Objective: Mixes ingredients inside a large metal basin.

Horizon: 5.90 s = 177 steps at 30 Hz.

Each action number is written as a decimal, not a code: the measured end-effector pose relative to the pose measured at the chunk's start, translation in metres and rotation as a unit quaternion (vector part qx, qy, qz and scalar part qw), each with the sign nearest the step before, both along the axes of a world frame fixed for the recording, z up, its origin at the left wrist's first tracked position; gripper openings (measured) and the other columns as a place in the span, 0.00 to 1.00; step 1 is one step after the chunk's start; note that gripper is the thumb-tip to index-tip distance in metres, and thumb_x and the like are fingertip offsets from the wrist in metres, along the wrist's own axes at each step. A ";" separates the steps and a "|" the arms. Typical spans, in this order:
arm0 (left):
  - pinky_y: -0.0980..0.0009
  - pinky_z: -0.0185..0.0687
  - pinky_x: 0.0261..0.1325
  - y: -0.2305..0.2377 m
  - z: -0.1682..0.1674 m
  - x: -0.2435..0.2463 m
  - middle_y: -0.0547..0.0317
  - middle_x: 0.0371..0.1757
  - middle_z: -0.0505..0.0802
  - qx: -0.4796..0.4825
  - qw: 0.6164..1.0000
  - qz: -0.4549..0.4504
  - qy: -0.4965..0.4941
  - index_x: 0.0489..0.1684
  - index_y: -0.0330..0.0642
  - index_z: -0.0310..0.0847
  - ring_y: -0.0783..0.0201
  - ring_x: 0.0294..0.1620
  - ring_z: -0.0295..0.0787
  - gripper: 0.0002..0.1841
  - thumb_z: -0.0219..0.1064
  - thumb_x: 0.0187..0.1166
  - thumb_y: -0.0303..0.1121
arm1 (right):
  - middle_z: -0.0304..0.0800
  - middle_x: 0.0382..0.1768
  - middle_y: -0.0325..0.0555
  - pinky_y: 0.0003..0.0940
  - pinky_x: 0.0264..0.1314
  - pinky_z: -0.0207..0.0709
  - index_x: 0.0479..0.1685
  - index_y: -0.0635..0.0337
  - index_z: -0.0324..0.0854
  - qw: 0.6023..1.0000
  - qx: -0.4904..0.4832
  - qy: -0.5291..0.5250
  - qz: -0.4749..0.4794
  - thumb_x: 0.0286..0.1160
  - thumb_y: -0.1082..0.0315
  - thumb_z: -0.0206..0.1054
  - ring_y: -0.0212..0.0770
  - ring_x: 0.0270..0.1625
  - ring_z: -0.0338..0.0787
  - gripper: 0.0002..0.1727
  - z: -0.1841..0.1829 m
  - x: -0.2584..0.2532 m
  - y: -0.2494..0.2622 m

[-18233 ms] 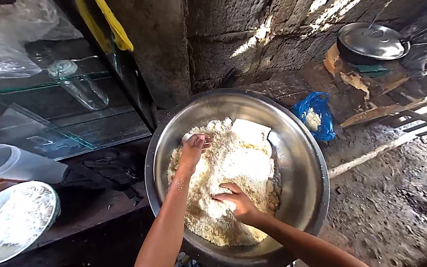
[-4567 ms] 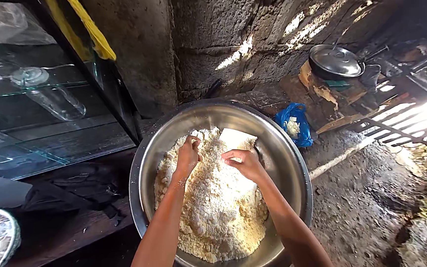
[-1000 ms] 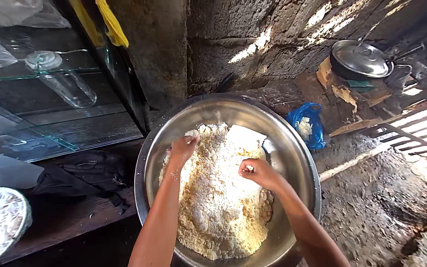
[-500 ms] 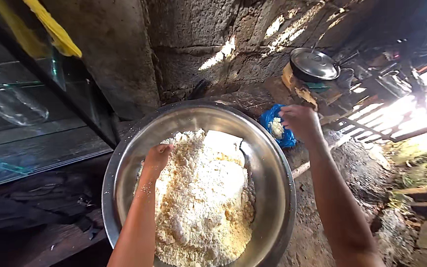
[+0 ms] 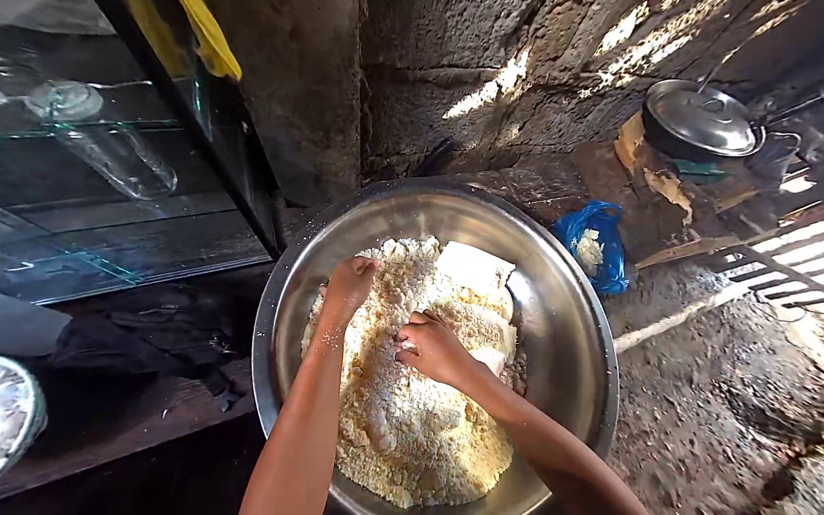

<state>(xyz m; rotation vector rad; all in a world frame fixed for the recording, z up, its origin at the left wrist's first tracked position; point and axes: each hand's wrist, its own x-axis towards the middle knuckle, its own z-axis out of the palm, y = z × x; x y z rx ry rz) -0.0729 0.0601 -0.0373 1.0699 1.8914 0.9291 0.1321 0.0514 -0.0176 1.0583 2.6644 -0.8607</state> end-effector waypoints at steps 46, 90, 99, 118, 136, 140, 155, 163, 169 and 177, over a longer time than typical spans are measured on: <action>0.74 0.82 0.59 -0.039 -0.003 0.108 0.53 0.59 0.87 0.133 0.884 0.032 -0.447 0.77 0.31 0.64 0.73 0.55 0.85 0.25 0.30 0.94 0.36 | 0.55 0.92 0.60 0.53 0.97 0.40 0.87 0.69 0.65 0.825 0.025 0.442 -0.351 0.93 0.59 0.41 0.58 0.95 0.49 0.31 -0.018 -0.033 -0.042; 0.69 0.85 0.56 -0.041 0.003 0.061 0.52 0.49 0.93 0.171 0.859 0.011 -0.483 0.57 0.36 0.81 0.67 0.50 0.90 0.26 0.49 0.90 0.52 | 0.89 0.64 0.59 0.63 0.72 0.72 0.63 0.66 0.86 0.908 0.138 0.351 -0.183 0.91 0.52 0.43 0.58 0.70 0.86 0.31 -0.014 -0.059 -0.017; 0.80 0.84 0.50 -0.038 0.048 0.070 0.65 0.45 0.91 0.102 0.872 0.076 -0.474 0.59 0.47 0.76 0.78 0.45 0.87 0.23 0.31 0.96 0.42 | 0.32 0.96 0.58 0.52 0.98 0.31 0.95 0.68 0.35 0.926 0.177 0.312 -0.119 0.90 0.41 0.32 0.50 0.98 0.33 0.45 -0.025 -0.061 0.002; 0.71 0.83 0.60 -0.018 0.022 0.004 0.57 0.64 0.89 0.097 0.900 0.048 -0.422 0.75 0.40 0.74 0.68 0.56 0.87 0.18 0.49 0.92 0.28 | 0.82 0.73 0.62 0.67 0.89 0.51 0.79 0.64 0.74 0.985 0.107 0.103 -0.087 0.92 0.46 0.49 0.62 0.81 0.75 0.33 -0.018 -0.013 0.038; 0.68 0.84 0.64 -0.014 0.004 0.009 0.49 0.61 0.89 0.131 0.890 0.117 -0.421 0.69 0.30 0.75 0.62 0.57 0.90 0.18 0.53 0.84 0.13 | 0.88 0.37 0.43 0.30 0.43 0.86 0.51 0.67 0.82 0.777 -0.321 0.401 -0.364 0.90 0.72 0.53 0.33 0.34 0.87 0.12 0.025 0.041 -0.009; 0.69 0.90 0.50 -0.011 0.009 0.011 0.46 0.52 0.93 0.128 0.900 0.129 -0.396 0.64 0.28 0.78 0.62 0.43 0.93 0.13 0.59 0.85 0.19 | 0.91 0.57 0.55 0.36 0.49 0.91 0.65 0.71 0.80 0.811 -0.283 0.395 -0.326 0.80 0.85 0.53 0.41 0.42 0.95 0.19 0.026 0.052 0.019; 0.26 0.55 0.79 -0.010 -0.012 0.036 0.35 0.91 0.58 -0.156 0.956 -0.205 0.140 0.84 0.53 0.71 0.28 0.88 0.50 0.41 0.81 0.67 0.46 | 0.86 0.67 0.60 0.59 0.77 0.72 0.64 0.57 0.88 0.984 0.020 0.057 -0.165 0.74 0.74 0.70 0.59 0.72 0.83 0.18 0.003 0.006 0.081; 0.64 0.89 0.51 -0.008 -0.003 0.027 0.45 0.53 0.90 -0.020 0.988 -0.033 -0.150 0.59 0.30 0.83 0.61 0.44 0.91 0.13 0.56 0.84 0.19 | 0.85 0.32 0.43 0.27 0.29 0.75 0.65 0.57 0.83 0.943 -0.158 0.154 -0.251 0.90 0.65 0.58 0.30 0.24 0.78 0.14 0.023 0.024 0.075; 0.81 0.61 0.15 0.000 -0.001 0.035 0.66 0.17 0.72 0.029 0.908 0.135 -0.395 0.44 0.37 0.78 0.74 0.11 0.62 0.20 0.47 0.95 0.43 | 0.71 0.19 0.34 0.23 0.22 0.63 0.47 0.61 0.82 0.914 -0.231 0.200 -0.267 0.95 0.52 0.50 0.26 0.17 0.67 0.22 0.026 0.023 0.065; 0.66 0.81 0.52 0.001 0.009 0.084 0.50 0.56 0.87 0.115 0.749 0.272 -0.593 0.75 0.38 0.70 0.62 0.48 0.85 0.20 0.39 0.93 0.29 | 0.71 0.83 0.61 0.47 0.89 0.61 0.83 0.65 0.71 0.911 -0.122 0.314 -0.238 0.85 0.73 0.50 0.50 0.86 0.70 0.27 0.015 -0.036 0.011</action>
